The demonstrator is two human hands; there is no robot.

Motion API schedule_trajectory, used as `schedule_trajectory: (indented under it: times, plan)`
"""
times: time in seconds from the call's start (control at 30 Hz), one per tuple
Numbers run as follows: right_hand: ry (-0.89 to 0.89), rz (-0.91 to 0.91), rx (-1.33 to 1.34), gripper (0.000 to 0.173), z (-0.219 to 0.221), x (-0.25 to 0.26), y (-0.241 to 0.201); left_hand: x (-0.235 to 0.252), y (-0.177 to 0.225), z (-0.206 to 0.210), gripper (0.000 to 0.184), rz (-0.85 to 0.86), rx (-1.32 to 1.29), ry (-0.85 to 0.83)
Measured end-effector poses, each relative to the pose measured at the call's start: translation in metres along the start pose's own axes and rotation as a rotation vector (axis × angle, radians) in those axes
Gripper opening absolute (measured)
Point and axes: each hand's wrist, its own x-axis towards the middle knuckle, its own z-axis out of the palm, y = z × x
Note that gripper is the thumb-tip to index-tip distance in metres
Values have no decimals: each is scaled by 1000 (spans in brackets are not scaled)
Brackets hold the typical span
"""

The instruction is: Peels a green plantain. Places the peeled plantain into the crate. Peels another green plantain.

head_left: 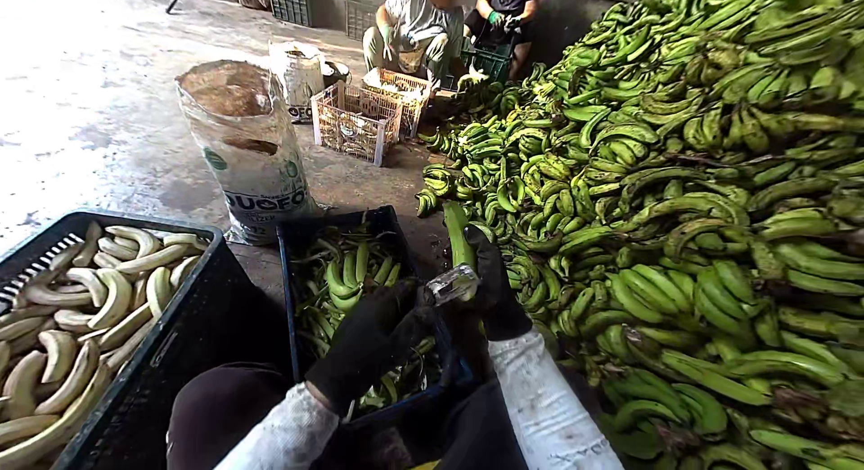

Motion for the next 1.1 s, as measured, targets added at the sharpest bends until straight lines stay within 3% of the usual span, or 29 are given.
schedule_trajectory:
  times: [0.07, 0.17, 0.3, 0.43, 0.5, 0.6, 0.73, 0.8, 0.9, 1.03, 1.1]
  plan:
    - [-34, 22, 46, 35, 0, -2, 9, 6, 3, -7, 60, 32, 243, -41]
    - [-182, 36, 159, 37, 5, -9, 26, 17, -10, -8, 52, 13, 350, -38]
    - [-282, 134, 310, 35, 18, -22, 52, 39, -25, -21, 53, -152, 477, 181]
    - [-194, 142, 228, 39, 21, -41, 55, 48, -52, -40, 49, -178, 275, 440]
    - [-194, 149, 224, 42, 11, -33, 52, 41, -51, -45, 50, -150, 135, 405]
    - [-56, -6, 66, 32, 3, -18, 40, 25, -41, -27, 42, -35, 25, 188]
    - [22, -145, -50, 31, 0, -2, 32, 12, -33, -1, 58, 104, -3, -20]
    - [-102, -151, -20, 30, 1, -6, 41, 18, -36, -1, 55, 89, 90, 11]
    - [-374, -164, -21, 27, 6, -26, 63, 38, -46, -19, 46, -34, 282, 204]
    - [-374, 111, 139, 30, 14, -44, 66, 45, -63, -46, 51, -152, 196, 409]
    - [-218, 40, 129, 35, 18, -38, 56, 37, -52, -42, 50, -128, 118, 368]
